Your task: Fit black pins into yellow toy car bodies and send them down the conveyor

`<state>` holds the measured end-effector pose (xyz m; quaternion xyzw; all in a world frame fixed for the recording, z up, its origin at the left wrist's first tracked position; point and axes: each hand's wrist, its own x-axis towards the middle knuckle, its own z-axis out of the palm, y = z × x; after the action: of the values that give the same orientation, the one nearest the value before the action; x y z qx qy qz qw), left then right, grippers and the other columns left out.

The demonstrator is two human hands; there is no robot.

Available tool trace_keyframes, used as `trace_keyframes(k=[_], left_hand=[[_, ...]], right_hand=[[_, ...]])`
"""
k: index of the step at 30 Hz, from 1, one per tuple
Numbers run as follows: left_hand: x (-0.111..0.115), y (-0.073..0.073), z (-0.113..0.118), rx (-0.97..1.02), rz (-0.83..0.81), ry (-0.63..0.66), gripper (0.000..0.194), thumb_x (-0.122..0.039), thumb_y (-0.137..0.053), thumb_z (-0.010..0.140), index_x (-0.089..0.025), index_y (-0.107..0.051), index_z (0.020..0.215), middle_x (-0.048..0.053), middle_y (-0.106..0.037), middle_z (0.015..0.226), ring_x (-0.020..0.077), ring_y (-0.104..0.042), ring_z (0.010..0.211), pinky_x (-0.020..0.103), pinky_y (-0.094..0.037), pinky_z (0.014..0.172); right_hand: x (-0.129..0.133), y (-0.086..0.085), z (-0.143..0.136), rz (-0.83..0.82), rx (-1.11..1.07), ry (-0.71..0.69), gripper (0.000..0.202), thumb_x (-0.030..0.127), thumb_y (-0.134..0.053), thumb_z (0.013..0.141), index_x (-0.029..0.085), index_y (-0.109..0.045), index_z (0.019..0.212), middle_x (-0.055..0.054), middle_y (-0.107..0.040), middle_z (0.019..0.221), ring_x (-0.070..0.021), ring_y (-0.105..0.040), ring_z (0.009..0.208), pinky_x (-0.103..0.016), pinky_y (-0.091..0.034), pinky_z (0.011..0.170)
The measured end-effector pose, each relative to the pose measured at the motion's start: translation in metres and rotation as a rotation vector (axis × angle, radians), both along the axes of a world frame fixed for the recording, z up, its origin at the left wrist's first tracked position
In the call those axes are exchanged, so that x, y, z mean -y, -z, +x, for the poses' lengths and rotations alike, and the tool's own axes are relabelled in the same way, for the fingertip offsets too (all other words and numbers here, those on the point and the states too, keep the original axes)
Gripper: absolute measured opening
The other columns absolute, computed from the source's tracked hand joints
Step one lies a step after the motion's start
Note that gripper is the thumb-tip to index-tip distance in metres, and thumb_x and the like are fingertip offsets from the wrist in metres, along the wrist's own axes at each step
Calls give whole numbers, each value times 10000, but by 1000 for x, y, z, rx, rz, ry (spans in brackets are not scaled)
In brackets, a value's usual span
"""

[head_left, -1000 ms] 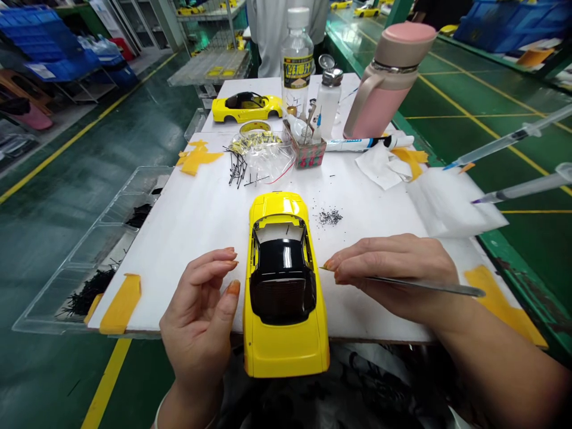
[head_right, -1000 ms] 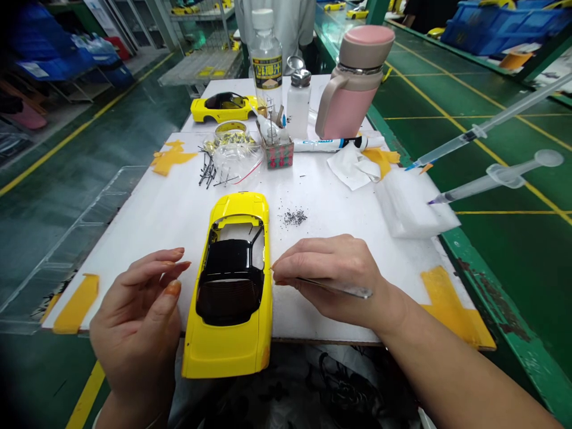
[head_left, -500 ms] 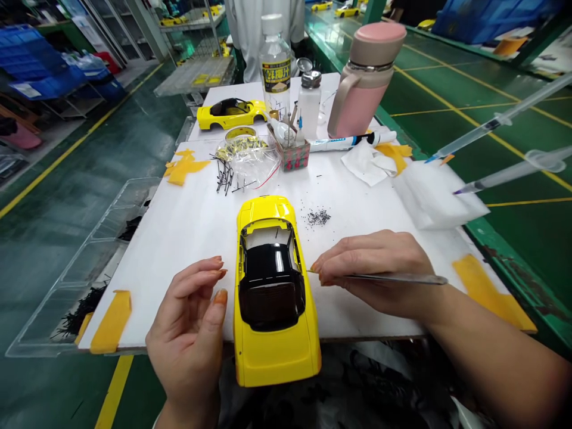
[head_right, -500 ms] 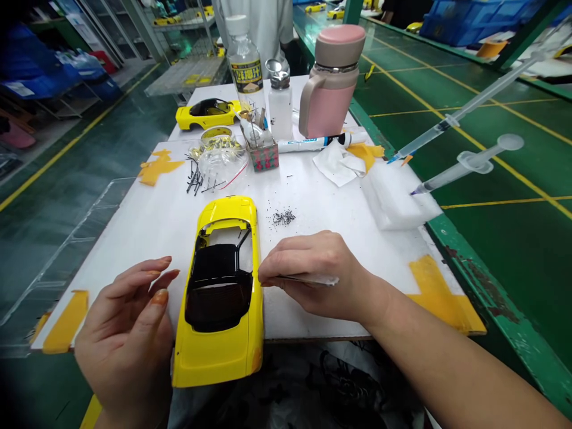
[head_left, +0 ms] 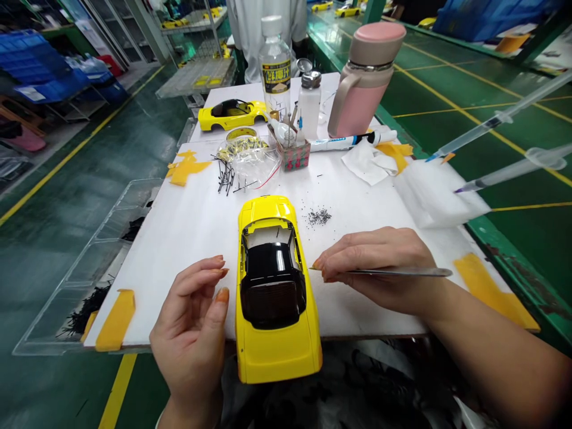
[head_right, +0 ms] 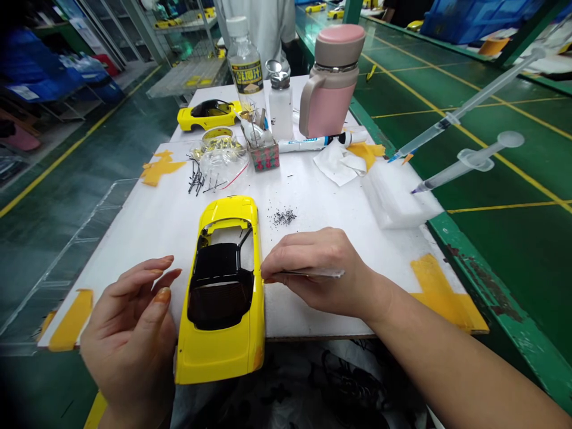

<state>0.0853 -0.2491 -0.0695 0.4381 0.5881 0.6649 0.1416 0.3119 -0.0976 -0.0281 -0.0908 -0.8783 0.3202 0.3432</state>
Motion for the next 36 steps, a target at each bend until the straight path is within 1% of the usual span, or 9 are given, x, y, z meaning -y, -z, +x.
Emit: trace_keyframes(k=[15,18,21,23,24,26,29,32,36], left_hand=[[-1,-1,2,16,21,0,217,-103,-697,917,-227,-729,1091,66,-690,1201,198,-646,1222,294,-571,1044],[-2,-1,4,26,19,-12,211,-110,-699,916,-228,-731,1088,67,-691,1199,201,-648,1219,297,-568,1047],[-2,-1,4,30,23,-12,211,-117,-699,918,-233,-732,1091,66,-692,1203,199,-649,1217,291,-568,1043],[-2,-1,3,25,15,-8,209,-124,-702,918,-234,-732,1093,67,-694,1212,194,-655,1204,283,-569,1036],[-1,-1,2,25,7,-4,208,-129,-705,918,-233,-733,1095,68,-694,1220,192,-660,1195,280,-571,1033],[0,0,1,28,-8,2,202,-142,-711,918,-230,-735,1098,70,-693,1234,186,-666,1180,270,-570,1032],[0,2,-2,21,-24,0,185,-163,-719,919,-225,-737,1091,68,-694,1239,174,-666,1179,247,-560,1039],[0,5,-4,1,-27,1,174,-184,-715,924,-218,-734,1094,76,-691,1251,182,-664,1194,264,-559,1048],[-1,9,-6,-15,-6,4,172,-219,-709,926,-202,-727,1096,95,-685,1254,213,-665,1204,340,-567,1061]], right_hand=[[0,0,-1,-3,1,-14,119,74,-644,960,142,-738,936,-66,-793,900,-122,-750,786,-202,-587,723],[0,0,-1,-13,-7,23,99,83,-672,941,162,-730,925,-47,-787,869,-123,-741,768,-209,-579,709],[1,0,1,-121,-65,118,97,93,-660,934,177,-709,942,-33,-762,839,-129,-721,753,-231,-575,703],[0,2,1,-239,-133,160,141,96,-574,965,179,-687,969,-21,-726,800,-124,-695,704,-241,-564,673],[0,2,1,-263,-149,171,176,91,-528,976,175,-682,975,-13,-707,777,-115,-672,666,-236,-548,649],[-2,5,-1,-194,-126,177,202,89,-500,977,160,-690,968,-4,-691,762,-89,-613,606,-214,-495,610],[-5,10,-6,-28,-3,137,112,159,-609,957,134,-718,951,16,-656,705,-65,-527,562,-190,-412,576],[-7,18,-12,-17,90,91,121,232,-674,937,135,-717,879,56,-542,587,-62,-444,515,-190,-350,551],[-7,24,-16,-23,157,86,115,179,-657,907,137,-697,808,60,-499,571,-65,-409,512,-195,-320,549]])
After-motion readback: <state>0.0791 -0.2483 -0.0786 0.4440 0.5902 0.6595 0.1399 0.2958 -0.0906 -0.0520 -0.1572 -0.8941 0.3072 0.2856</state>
